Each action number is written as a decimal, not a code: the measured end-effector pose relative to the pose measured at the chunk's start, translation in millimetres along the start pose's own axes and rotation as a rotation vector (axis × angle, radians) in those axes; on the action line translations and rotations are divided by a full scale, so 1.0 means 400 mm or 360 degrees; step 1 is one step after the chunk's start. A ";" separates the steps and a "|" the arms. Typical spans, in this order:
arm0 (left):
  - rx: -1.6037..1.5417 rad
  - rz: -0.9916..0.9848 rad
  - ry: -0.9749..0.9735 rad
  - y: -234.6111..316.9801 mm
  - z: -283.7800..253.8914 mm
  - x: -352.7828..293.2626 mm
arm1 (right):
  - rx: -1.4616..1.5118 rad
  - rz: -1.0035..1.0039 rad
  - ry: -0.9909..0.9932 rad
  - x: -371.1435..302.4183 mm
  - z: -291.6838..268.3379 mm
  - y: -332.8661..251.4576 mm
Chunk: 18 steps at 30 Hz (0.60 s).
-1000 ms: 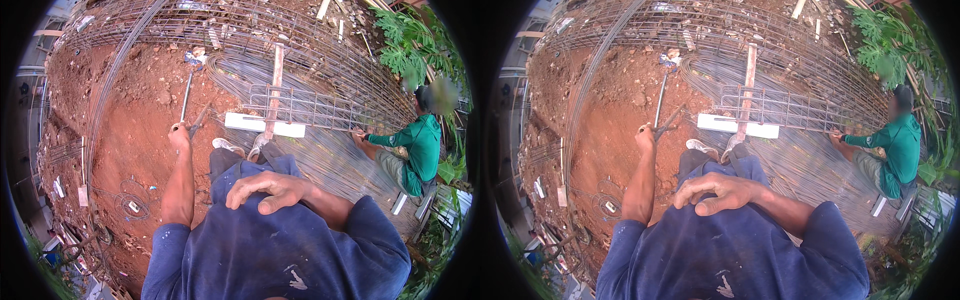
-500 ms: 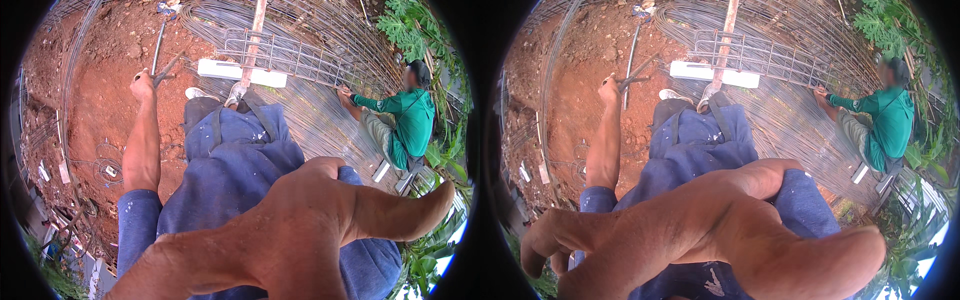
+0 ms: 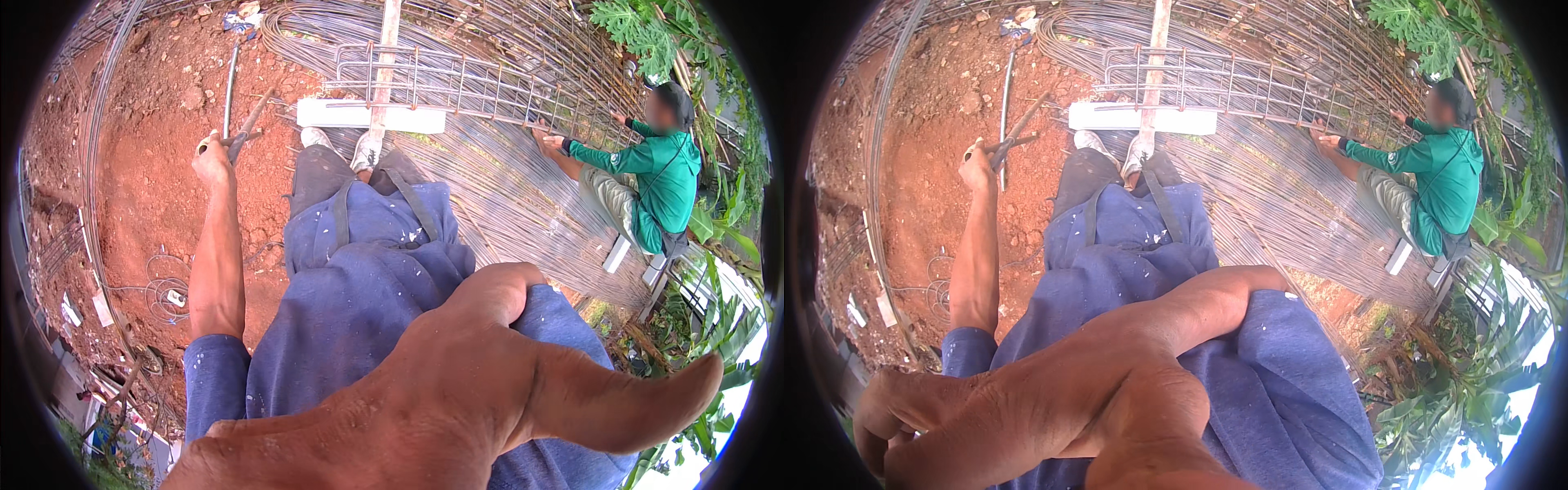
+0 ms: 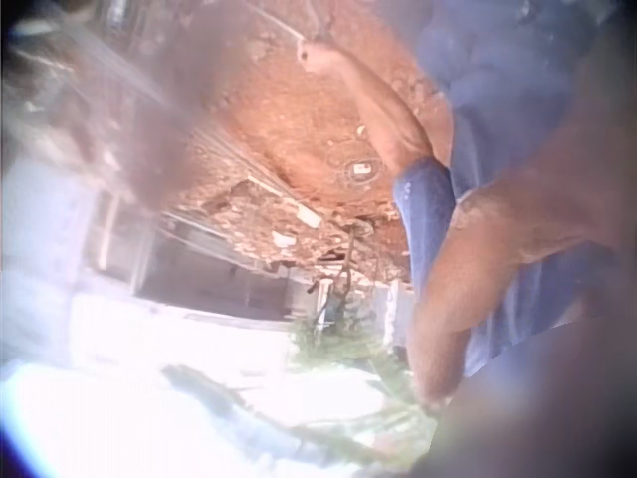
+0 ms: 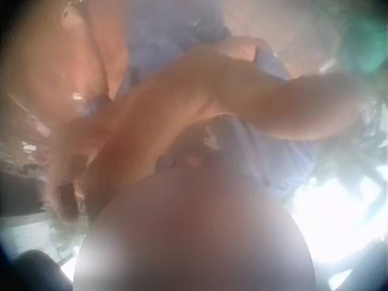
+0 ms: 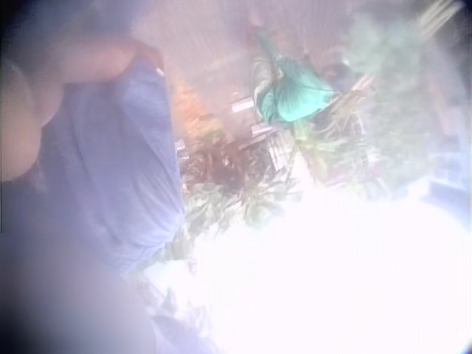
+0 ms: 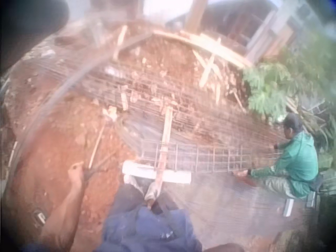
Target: The person uses a long metal bar to bend and align steel rebar rods into a cylindrical cage structure on a construction site. They repeatedly insert the bar into the rebar mesh and twist it to tighten the shape, while another worker assists nearby.
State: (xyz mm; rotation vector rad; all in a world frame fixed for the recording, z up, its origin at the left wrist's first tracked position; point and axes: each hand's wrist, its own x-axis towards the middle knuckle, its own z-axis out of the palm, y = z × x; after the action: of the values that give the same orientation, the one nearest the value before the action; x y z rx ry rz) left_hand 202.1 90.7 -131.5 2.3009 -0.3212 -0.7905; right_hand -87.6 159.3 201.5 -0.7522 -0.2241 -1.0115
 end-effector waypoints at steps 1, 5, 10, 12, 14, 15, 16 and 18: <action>-0.0014 -0.0016 -0.0005 0.005 0.000 -0.006 | -0.0007 0.0002 0.0036 0.010 -0.008 0.004; -0.0315 -0.0119 0.0004 0.016 -0.003 -0.011 | -0.0131 0.0048 0.0217 0.024 -0.074 0.013; -0.0390 -0.0079 0.0028 -0.019 -0.038 -0.009 | -0.0680 0.0529 0.0811 -0.069 -0.231 0.021; -0.0410 -0.0126 -0.0003 -0.035 -0.052 -0.015 | -0.1144 0.0948 0.0922 -0.141 -0.312 0.036; -0.0389 -0.0079 0.0044 -0.042 -0.051 -0.022 | -0.1289 0.1437 0.1036 -0.230 -0.389 0.044; -0.0399 0.0004 0.0051 -0.044 -0.045 -0.027 | -0.1373 0.1669 0.1050 -0.279 -0.433 0.036; -0.0400 0.0033 0.0060 -0.045 -0.038 -0.030 | -0.1460 0.1864 0.1054 -0.332 -0.476 0.018; -0.0357 0.0078 0.0066 -0.049 -0.021 -0.036 | -0.1630 0.2010 0.1241 -0.442 -0.562 -0.061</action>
State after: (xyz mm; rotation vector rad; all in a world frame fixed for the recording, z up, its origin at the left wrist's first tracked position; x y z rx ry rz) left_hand 196.4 115.9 -133.2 2.0887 -0.2557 -0.7156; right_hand -238.7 124.0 -39.8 -1.0793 1.3940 -0.0408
